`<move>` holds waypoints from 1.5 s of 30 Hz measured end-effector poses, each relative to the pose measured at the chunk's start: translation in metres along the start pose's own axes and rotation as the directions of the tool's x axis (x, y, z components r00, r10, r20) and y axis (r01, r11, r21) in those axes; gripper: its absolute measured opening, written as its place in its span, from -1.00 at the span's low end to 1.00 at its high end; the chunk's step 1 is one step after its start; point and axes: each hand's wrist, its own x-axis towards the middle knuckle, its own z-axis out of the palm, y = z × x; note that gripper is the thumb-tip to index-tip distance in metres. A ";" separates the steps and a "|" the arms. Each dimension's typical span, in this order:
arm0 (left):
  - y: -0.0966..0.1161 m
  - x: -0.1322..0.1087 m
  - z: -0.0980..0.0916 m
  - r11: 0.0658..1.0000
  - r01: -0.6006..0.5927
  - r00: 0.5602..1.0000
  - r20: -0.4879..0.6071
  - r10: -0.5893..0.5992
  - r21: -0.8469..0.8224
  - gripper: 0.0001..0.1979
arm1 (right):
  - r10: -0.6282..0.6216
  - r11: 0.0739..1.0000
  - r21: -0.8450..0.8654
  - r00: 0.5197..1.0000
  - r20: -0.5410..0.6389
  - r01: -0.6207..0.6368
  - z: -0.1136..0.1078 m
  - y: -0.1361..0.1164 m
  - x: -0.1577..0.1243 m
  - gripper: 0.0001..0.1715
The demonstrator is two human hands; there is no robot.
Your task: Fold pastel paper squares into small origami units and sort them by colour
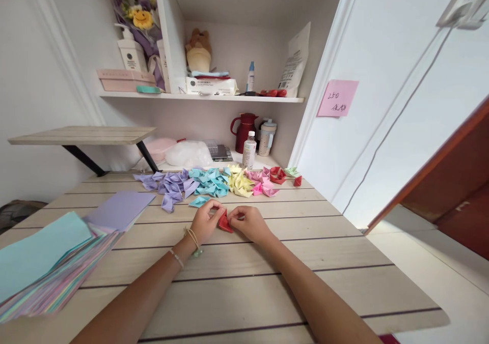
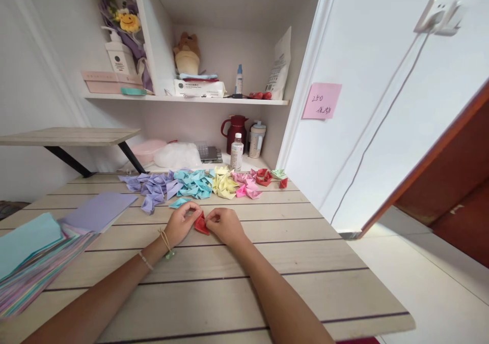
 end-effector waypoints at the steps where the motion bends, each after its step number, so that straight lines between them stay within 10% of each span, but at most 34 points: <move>1: -0.001 0.001 0.001 0.998 0.035 0.999 -0.018 -0.036 -0.059 -0.83 | 0.006 1.000 0.016 1.000 0.008 -0.006 0.001 0.000 0.000 -0.85; 12: -0.004 0.001 0.006 0.877 0.252 0.961 -0.005 -0.278 -0.409 -0.74 | -0.032 0.998 0.041 0.987 -0.156 0.039 0.013 -0.001 0.001 -0.88; 23: 0.005 -0.003 -0.003 0.726 0.446 0.893 0.311 -0.324 -0.523 -0.45 | -0.080 0.992 0.081 0.987 -0.141 0.092 -0.009 0.000 0.005 -0.88; 33: 0.001 0.001 0.002 0.726 0.364 0.927 0.150 -0.344 -0.583 -0.72 | 0.023 0.960 0.281 0.996 -0.081 0.001 0.005 0.002 0.003 -0.56; 45: 0.000 0.004 -0.001 0.693 0.371 0.916 0.121 -0.382 -0.618 -0.64 | -0.102 0.974 0.194 0.992 -0.076 0.115 -0.007 -0.002 0.003 -0.70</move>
